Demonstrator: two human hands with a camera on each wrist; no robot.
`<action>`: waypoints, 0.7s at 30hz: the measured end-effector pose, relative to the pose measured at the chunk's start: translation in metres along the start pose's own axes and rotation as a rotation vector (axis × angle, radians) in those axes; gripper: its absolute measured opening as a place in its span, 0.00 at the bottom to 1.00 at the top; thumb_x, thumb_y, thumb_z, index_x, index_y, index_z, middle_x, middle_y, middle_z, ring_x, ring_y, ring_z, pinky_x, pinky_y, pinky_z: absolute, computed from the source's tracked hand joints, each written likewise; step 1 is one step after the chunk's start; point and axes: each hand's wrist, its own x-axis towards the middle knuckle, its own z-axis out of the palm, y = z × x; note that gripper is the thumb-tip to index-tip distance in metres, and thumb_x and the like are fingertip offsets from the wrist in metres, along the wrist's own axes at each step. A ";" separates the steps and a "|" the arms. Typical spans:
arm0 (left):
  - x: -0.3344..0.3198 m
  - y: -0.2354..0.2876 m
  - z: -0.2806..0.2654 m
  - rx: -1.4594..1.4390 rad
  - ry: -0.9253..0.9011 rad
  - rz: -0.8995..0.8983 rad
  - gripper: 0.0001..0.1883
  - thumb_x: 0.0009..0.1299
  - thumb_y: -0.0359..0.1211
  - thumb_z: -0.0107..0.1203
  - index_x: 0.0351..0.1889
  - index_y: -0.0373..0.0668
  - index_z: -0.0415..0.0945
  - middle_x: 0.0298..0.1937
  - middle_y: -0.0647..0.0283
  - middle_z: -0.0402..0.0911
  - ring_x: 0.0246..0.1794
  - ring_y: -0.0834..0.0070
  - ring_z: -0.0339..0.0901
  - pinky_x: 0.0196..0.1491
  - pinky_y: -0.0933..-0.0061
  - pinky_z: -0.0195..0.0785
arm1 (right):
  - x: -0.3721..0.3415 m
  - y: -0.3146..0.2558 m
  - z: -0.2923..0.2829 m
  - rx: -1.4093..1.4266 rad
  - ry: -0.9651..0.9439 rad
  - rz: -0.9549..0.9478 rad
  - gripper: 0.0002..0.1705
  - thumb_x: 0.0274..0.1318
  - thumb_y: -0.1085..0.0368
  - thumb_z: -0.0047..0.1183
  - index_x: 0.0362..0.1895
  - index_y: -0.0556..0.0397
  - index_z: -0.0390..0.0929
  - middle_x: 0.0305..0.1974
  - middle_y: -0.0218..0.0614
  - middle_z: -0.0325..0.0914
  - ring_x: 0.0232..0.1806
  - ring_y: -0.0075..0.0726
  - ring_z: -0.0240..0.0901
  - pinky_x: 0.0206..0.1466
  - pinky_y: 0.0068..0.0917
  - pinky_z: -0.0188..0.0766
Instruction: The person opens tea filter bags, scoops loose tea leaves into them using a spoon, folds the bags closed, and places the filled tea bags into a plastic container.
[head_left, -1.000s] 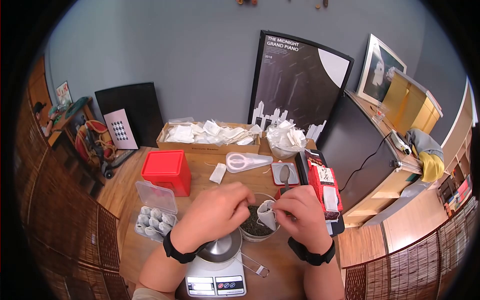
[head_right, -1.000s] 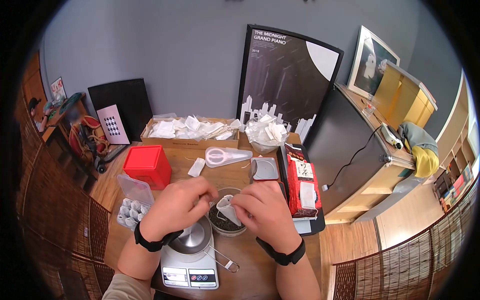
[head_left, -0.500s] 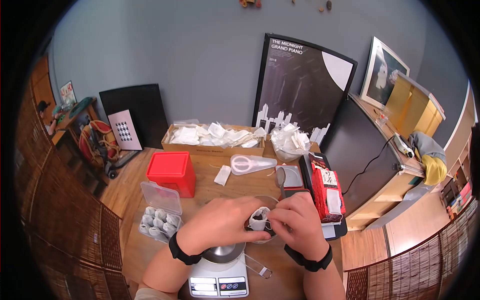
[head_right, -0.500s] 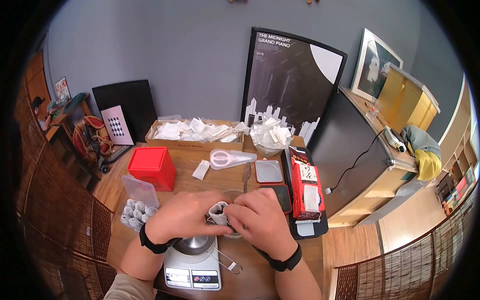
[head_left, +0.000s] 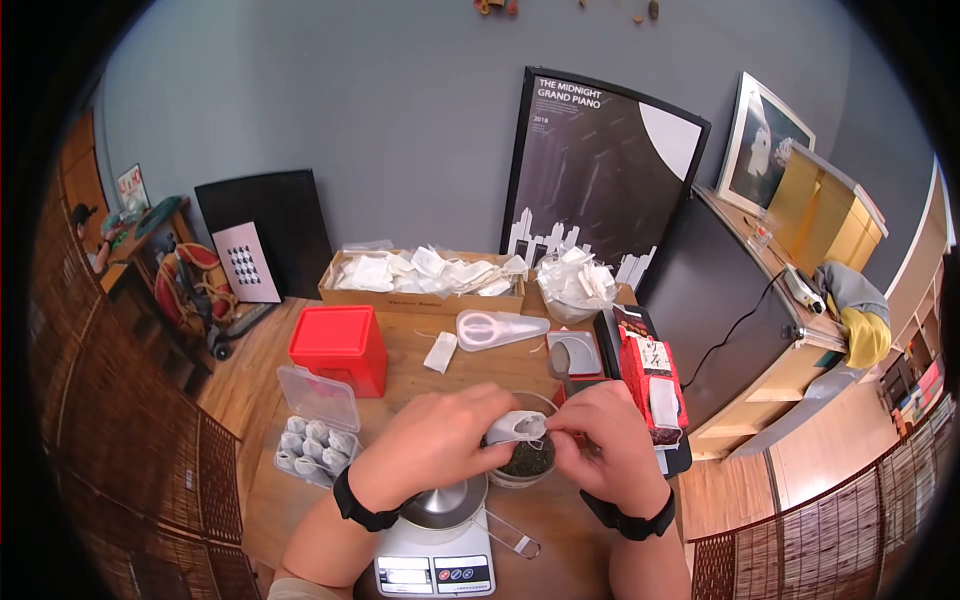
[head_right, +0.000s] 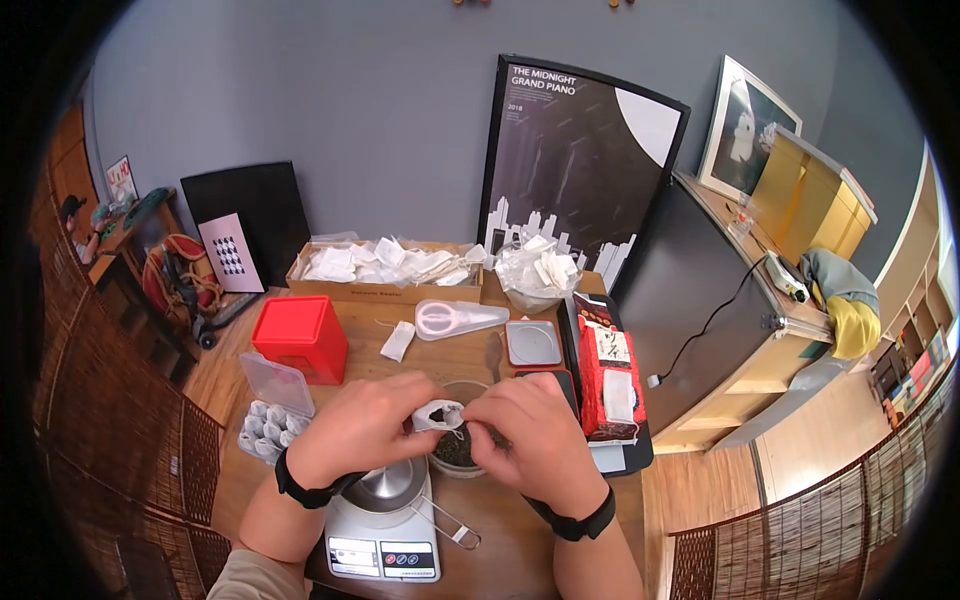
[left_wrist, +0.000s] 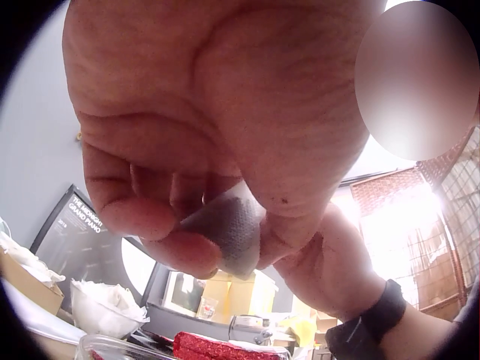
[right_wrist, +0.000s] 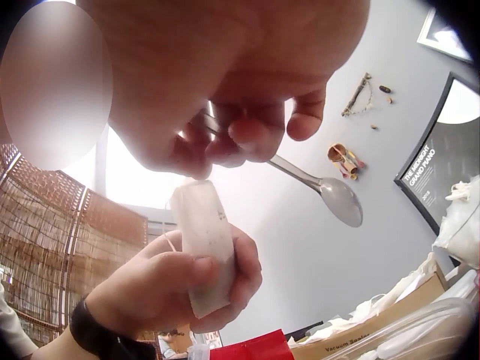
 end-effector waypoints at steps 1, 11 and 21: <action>0.000 0.000 0.000 0.000 -0.005 -0.002 0.18 0.64 0.38 0.65 0.50 0.44 0.79 0.41 0.57 0.82 0.31 0.60 0.84 0.34 0.60 0.75 | 0.001 -0.001 -0.001 0.000 0.002 0.002 0.14 0.46 0.74 0.66 0.39 0.48 0.81 0.34 0.31 0.77 0.39 0.40 0.77 0.49 0.37 0.68; -0.001 0.004 0.000 0.040 -0.057 0.008 0.20 0.62 0.35 0.66 0.51 0.43 0.79 0.42 0.57 0.80 0.34 0.57 0.82 0.37 0.59 0.76 | 0.003 -0.012 -0.004 0.011 -0.048 0.143 0.11 0.52 0.67 0.69 0.40 0.48 0.82 0.30 0.29 0.74 0.31 0.33 0.72 0.42 0.34 0.62; -0.001 0.000 0.002 0.055 -0.042 0.075 0.20 0.60 0.32 0.67 0.51 0.43 0.78 0.42 0.57 0.79 0.39 0.54 0.81 0.41 0.57 0.76 | 0.003 -0.015 -0.005 -0.034 -0.053 0.174 0.06 0.55 0.68 0.67 0.36 0.47 0.82 0.29 0.28 0.73 0.29 0.32 0.71 0.42 0.32 0.61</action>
